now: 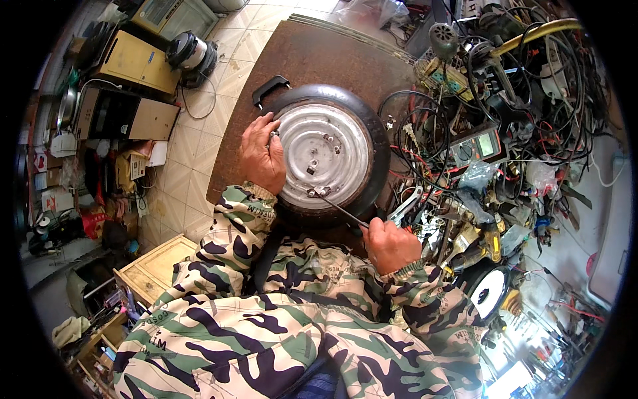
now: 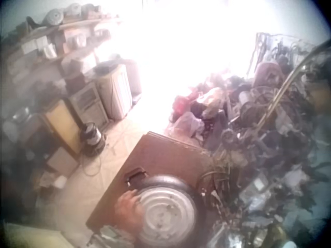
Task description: The person uses a hammer and a metal tool to repeatedly strike and adjust the rim of a tire mounted on a workbench. The person rotates the tire and continues hammering different sections of the rim throughout the clip.
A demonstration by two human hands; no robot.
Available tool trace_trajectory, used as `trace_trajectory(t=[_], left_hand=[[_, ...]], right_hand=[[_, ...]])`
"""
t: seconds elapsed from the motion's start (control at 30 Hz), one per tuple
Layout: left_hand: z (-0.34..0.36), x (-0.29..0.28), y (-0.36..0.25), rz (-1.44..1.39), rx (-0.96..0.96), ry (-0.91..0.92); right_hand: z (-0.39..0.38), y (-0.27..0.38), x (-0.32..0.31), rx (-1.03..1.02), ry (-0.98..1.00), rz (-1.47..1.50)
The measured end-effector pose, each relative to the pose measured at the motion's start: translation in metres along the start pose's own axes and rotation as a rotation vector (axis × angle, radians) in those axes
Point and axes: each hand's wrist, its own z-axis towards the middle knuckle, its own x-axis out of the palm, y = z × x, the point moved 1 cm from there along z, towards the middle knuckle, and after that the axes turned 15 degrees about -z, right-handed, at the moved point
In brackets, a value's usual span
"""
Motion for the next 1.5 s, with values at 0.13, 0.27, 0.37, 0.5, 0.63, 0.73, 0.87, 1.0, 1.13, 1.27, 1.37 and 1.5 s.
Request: trace_trajectory(t=[0.13, 0.27, 0.37, 0.5, 0.63, 0.73, 0.87, 1.0, 1.13, 1.27, 1.37, 1.5], left_hand=[[-0.003, -0.003, 0.006, 0.013, 0.027, -0.002], [-0.003, -0.003, 0.004, 0.017, 0.024, 0.004], [-0.003, -0.002, 0.004, 0.017, 0.034, 0.012], [-0.004, -0.001, 0.003, 0.029, 0.024, -0.002], [-0.008, -0.002, 0.005, 0.010, 0.026, -0.008], [-0.006, -0.002, 0.002, 0.027, 0.030, -0.010], [-0.008, 0.001, 0.004, 0.022, 0.033, -0.008], [-0.006, 0.003, 0.005, 0.011, 0.034, 0.017], [-0.007, -0.007, 0.004, 0.041, 0.031, -0.002], [-0.004, -0.001, 0.002, -0.001, 0.022, 0.035], [-0.004, -0.003, 0.003, 0.015, 0.020, 0.018], [-0.008, -0.003, 0.002, 0.026, 0.018, 0.024]], right_hand=[[0.011, -0.006, -0.011, -0.024, 0.189, 0.115], [0.019, -0.024, 0.004, -0.060, 0.353, 0.346], [0.026, -0.029, 0.006, -0.042, 0.445, 0.453], [0.026, -0.018, -0.011, 0.015, 0.477, 0.400], [0.024, 0.005, -0.056, 0.048, 0.473, 0.190], [0.024, 0.015, -0.066, 0.058, 0.441, 0.143], [0.022, 0.028, -0.083, 0.054, 0.480, 0.088], [0.025, 0.027, -0.089, 0.064, 0.518, 0.078], [0.028, -0.017, -0.022, -0.098, 0.377, 0.278], [0.032, -0.027, -0.007, -0.088, 0.365, 0.315], [0.035, -0.021, -0.016, -0.101, 0.421, 0.239], [0.032, 0.013, -0.068, 0.011, 0.408, 0.083]])
